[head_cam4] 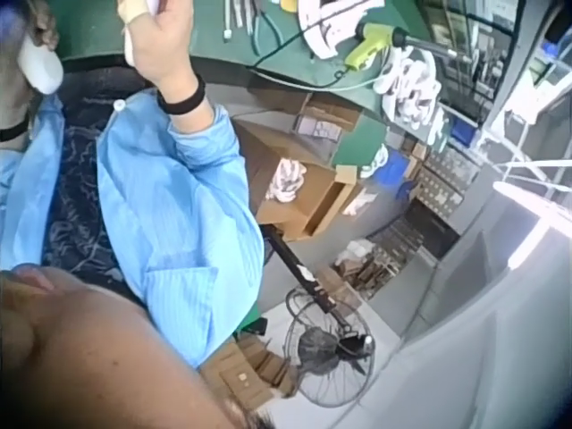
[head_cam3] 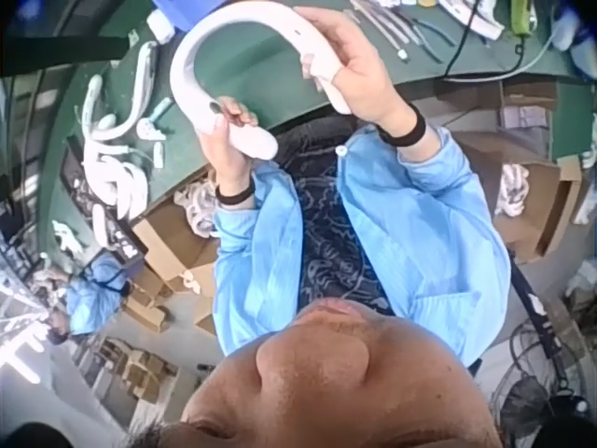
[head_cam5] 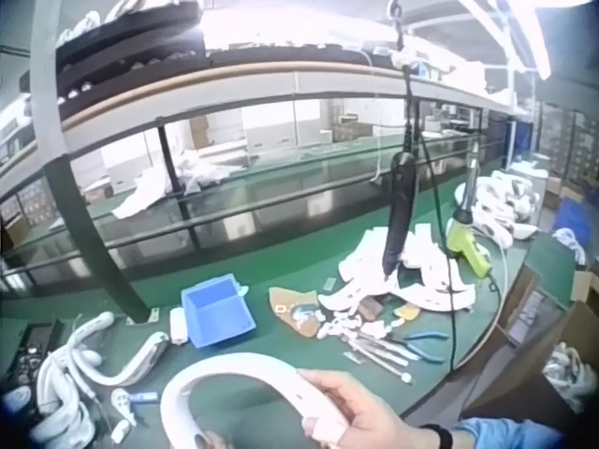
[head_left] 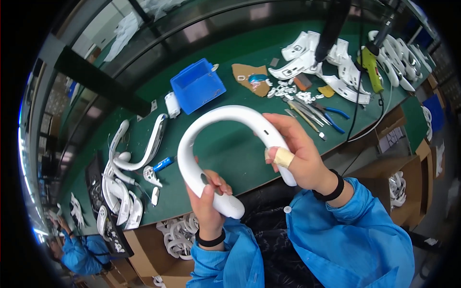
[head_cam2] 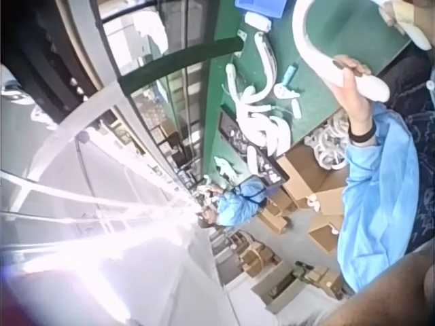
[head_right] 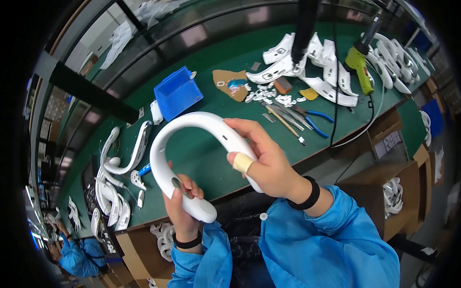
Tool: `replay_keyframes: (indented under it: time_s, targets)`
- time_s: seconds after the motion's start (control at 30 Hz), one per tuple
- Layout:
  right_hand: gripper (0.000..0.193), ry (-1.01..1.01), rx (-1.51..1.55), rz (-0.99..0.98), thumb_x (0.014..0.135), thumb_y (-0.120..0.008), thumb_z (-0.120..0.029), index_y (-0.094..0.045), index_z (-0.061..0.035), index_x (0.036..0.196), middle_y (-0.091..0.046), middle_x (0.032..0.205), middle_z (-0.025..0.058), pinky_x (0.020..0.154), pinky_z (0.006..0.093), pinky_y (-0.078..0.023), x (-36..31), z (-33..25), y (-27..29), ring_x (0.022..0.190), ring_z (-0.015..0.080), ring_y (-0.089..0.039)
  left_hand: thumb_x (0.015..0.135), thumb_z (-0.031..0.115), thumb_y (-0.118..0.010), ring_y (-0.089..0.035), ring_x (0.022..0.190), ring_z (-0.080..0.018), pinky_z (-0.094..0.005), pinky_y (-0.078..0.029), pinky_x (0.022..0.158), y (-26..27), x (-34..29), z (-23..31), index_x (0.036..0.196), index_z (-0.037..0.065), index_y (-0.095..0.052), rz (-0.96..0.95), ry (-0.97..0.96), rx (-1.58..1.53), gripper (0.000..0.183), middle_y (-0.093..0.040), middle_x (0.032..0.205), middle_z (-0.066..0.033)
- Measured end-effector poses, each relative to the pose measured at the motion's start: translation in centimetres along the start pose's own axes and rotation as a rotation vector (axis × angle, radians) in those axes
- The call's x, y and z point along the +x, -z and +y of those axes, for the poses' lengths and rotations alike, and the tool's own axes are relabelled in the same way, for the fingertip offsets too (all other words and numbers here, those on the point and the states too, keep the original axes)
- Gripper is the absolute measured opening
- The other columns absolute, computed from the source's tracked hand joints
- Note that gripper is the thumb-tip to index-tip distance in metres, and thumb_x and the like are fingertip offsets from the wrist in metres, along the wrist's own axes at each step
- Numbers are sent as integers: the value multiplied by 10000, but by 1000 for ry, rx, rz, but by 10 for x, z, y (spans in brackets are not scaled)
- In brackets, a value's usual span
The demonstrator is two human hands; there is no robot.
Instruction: Assembling the internal battery and external plastic housing of a neck massager device using an electric screwdriver.
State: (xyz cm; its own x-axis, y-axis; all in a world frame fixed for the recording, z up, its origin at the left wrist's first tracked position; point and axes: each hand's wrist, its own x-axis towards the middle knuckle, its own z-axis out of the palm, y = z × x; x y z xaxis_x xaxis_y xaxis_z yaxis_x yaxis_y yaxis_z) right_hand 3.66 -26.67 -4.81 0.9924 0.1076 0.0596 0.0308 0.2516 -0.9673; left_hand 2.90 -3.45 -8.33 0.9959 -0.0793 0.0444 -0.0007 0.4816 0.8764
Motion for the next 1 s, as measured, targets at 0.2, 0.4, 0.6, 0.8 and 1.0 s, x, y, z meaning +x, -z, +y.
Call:
replay_keyframes:
  time_s: [0.2, 0.4, 0.6, 0.8, 1.0]
  targets:
    - [596, -28, 95, 36, 970, -602, -52, -390, -73, 1527, -561, 1264, 111, 682, 255, -507, 1, 18, 2, 880, 102, -586, 951, 338, -668, -579, 751, -159, -322, -538, 656, 10, 3, -13, 1536, 19, -241, 36, 4, 64, 791, -542, 930, -91]
    - [601, -29, 142, 42, 980, -575, -73, -354, -78, 1539, -556, 1285, 144, 682, 271, -520, 5, 33, 6, 866, 122, -597, 949, 383, -674, -577, 696, -151, -302, -526, 621, 10, 8, -17, 1524, 19, -242, 42, 2, 93, 806, -544, 891, -89]
    - [612, -65, 223, 26, 987, -556, -82, -324, -101, 1553, -546, 1362, 196, 663, 281, -525, 10, 49, 11, 819, 139, -607, 957, 413, -665, -573, 673, -155, -292, -513, 599, 12, 13, -13, 1580, 71, -173, 44, 25, 108, 865, -558, 848, -96]
    - [616, -96, 217, 45, 984, -558, -73, -327, -112, 1554, -550, 1362, 191, 670, 285, -540, 12, 52, 13, 822, 152, -618, 963, 412, -663, -579, 666, -157, -288, -504, 595, 15, 17, -16, 1576, 68, -168, 25, 49, 141, 860, -569, 840, -100]
    - [620, -86, 199, 37, 982, -556, -71, -323, -110, 1555, -550, 1365, 194, 671, 284, -542, 13, 53, 14, 818, 152, -619, 959, 414, -667, -572, 658, -155, -292, -505, 590, 16, 17, -16, 1575, 66, -183, 48, 47, 140, 857, -562, 836, -97]
